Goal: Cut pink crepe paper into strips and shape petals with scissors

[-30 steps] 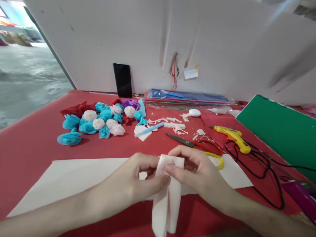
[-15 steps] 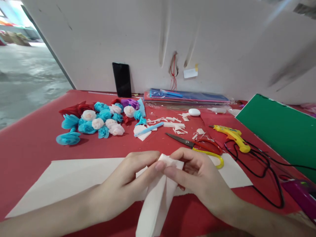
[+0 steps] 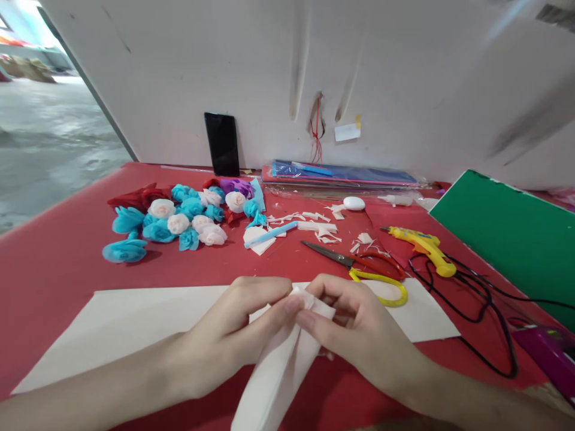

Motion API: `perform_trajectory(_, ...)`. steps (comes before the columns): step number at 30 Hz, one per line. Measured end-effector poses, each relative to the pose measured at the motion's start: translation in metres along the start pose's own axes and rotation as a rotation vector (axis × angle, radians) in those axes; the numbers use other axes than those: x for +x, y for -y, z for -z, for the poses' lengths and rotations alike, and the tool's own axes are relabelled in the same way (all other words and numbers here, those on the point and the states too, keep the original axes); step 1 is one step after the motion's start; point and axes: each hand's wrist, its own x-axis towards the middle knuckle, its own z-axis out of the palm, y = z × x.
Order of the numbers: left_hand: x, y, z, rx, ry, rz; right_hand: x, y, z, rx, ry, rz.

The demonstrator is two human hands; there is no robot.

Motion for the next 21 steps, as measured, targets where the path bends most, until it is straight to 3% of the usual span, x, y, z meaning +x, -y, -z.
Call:
perform_trajectory(8,0.0008,0.0019,-0.005,0.04,-0.065,-0.033,-0.001,-0.0057,-0.0026,-0.108,0.032,-0.019)
perform_trajectory(11,0.0009,0.0029,-0.0052,0.003,-0.059,0.032,-0.0002,-0.0057,-0.002,-0.069,0.044,-0.038)
perform_trajectory(17,0.0021,0.0074,0.0001,0.003,0.146,0.103,0.0007,-0.0048,-0.0002,-0.044,0.007,0.022)
perform_trajectory(21,0.0044,0.0084,0.0018,-0.014,0.178,0.166,0.001,-0.0026,-0.0003,0.026,0.016,-0.045)
